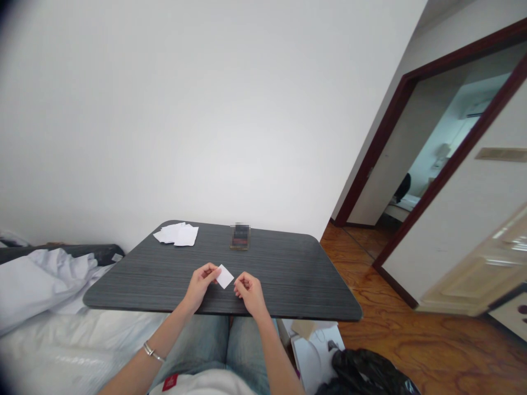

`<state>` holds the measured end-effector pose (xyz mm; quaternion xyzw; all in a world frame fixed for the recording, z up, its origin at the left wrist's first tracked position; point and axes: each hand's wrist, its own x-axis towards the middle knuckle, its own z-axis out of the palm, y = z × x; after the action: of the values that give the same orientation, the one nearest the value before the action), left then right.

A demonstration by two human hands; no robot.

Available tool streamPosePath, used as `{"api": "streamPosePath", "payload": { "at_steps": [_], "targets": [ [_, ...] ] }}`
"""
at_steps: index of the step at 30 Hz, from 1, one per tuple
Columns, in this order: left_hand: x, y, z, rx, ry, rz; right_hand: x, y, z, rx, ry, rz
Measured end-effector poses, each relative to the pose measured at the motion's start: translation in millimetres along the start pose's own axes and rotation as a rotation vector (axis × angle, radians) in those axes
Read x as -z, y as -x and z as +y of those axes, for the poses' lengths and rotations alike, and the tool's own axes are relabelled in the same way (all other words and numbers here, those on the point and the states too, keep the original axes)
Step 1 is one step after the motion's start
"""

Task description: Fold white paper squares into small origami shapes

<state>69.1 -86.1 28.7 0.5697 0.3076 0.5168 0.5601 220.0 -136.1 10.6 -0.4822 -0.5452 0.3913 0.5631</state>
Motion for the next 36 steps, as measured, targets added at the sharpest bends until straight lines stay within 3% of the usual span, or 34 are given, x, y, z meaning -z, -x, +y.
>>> {"api": "streamPosePath", "payload": {
  "at_steps": [3, 8, 14, 17, 23, 36],
  "targets": [
    [0.0, -0.3, 0.2, 0.012, 0.010, -0.014, -0.6, -1.1, -0.3, 0.008, -0.039, 0.029],
    [-2.9, 1.2, 1.4, 0.025, -0.022, -0.108, -1.8, -0.6, -1.4, 0.009, 0.011, -0.037],
    [-4.9, 1.4, -10.9, 0.066, -0.102, -0.283, 1.8, -0.5, 0.4, 0.072, 0.043, 0.136],
    [-5.2, 1.7, -11.9, 0.049, -0.138, -0.318, 1.4, 0.4, -1.0, 0.104, 0.083, 0.103],
    [-5.6, 3.6, -6.8, 0.055, -0.192, -0.334, -2.3, 4.2, -4.5, 0.123, 0.191, -0.002],
    [-5.7, 2.1, -5.2, 0.071, -0.145, -0.275, 1.8, 2.1, -1.4, 0.083, 0.056, 0.098]
  ]
}}
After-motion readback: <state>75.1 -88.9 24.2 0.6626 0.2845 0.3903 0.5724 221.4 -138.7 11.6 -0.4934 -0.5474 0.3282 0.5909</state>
